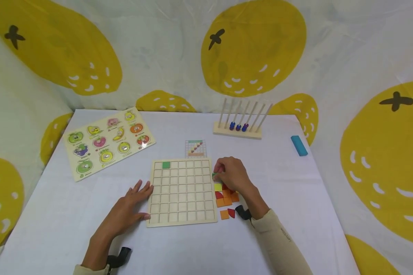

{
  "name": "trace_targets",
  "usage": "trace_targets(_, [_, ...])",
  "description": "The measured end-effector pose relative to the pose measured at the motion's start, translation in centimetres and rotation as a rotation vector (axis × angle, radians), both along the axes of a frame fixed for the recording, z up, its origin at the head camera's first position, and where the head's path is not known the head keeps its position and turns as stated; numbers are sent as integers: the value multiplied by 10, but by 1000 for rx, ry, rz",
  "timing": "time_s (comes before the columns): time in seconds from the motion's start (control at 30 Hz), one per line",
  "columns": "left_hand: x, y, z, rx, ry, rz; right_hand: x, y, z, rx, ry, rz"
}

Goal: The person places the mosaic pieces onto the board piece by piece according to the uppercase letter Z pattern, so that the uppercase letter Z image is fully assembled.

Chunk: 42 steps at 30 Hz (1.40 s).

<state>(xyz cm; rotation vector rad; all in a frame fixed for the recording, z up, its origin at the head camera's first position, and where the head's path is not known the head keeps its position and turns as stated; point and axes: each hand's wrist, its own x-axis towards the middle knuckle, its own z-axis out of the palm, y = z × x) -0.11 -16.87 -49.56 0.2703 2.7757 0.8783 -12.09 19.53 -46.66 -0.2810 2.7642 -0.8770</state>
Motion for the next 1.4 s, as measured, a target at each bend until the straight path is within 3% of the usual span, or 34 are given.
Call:
trace_targets(0.3, [-1,1,-2,-23,-6,-4,-14,-37,11,-118,56,59])
trace_targets(0.57, [-2,2,-1,-21,-10,-3,-25,-81,10,-135,65,127])
trace_targets(0.77, [-2,3,0,-18,-23,0,-34,-112,5,-74,67,137])
trace_targets(0.97, [-1,2,1,-18,-17,-5,-40,-135,-3,54,116,130])
trace_targets(1.4, [-2,1,-3,-18,-25,9,-44,-147,-6,230,113,164])
